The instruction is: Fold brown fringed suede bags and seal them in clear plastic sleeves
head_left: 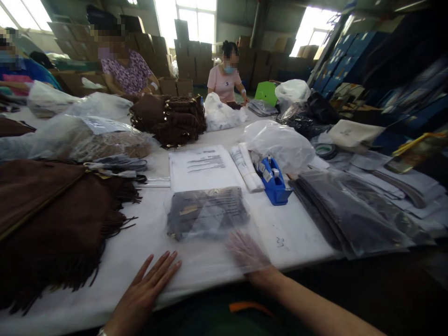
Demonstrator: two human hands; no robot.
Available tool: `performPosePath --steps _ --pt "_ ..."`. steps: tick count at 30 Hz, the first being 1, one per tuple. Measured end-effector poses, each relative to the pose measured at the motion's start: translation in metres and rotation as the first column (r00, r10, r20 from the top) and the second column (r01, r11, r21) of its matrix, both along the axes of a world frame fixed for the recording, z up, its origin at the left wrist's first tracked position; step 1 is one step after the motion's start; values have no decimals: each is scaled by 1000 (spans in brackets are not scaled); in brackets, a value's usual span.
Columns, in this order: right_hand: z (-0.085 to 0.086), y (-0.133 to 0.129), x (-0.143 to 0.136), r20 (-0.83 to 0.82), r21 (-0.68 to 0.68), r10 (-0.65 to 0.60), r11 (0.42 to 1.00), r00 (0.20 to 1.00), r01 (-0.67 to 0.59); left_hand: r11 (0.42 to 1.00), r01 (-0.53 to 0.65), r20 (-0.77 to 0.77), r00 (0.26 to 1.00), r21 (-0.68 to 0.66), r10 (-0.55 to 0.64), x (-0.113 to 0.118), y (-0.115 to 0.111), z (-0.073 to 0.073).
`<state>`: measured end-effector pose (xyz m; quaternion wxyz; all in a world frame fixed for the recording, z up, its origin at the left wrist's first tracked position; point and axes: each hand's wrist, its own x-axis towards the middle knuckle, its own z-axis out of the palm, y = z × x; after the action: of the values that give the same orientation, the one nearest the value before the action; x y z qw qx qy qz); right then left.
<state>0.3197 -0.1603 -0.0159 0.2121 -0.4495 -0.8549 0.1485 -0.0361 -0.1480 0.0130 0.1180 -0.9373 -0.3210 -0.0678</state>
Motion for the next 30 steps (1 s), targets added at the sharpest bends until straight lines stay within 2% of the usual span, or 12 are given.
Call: performPosePath --steps 4,7,9,11,13,16,18,21,24,26,28,30 --pt "34 -53 23 -14 -262 49 964 999 -51 986 104 -9 994 -132 -106 5 8 -6" --pt "77 -57 13 -182 -459 145 862 973 -214 968 129 3 991 -213 -131 3 9 -7" --pt "100 -47 9 -325 -435 241 820 914 -371 953 158 1 987 -260 -163 -3 10 -3" --pt "107 -33 17 -323 -336 278 860 905 -384 935 195 -1 979 -296 -204 -10 12 5" --pt "97 -21 38 -203 -290 248 909 947 -300 925 210 -1 975 -316 -221 -12 16 16" --pt "66 -14 77 -22 -348 271 900 962 -261 920 199 20 979 -338 -204 -10 25 24" --pt "47 -13 94 5 -336 263 909 965 -246 910 209 74 978 -357 -196 -9 31 20" --pt "28 -16 99 -111 -249 162 951 981 -185 889 237 211 964 -392 -164 -10 33 2" --pt "15 -19 85 -286 -201 -100 979 953 42 911 100 374 925 -400 62 -12 29 -14" --pt "9 -19 73 -353 -204 -295 951 888 234 926 -89 460 847 -367 264 -12 25 -18" --pt "5 -17 62 -368 -216 -416 908 832 358 900 -243 499 765 -361 407 -12 22 -16" --pt "4 -14 55 -364 -234 -481 876 798 421 874 -243 504 739 -421 448 -14 20 -14"
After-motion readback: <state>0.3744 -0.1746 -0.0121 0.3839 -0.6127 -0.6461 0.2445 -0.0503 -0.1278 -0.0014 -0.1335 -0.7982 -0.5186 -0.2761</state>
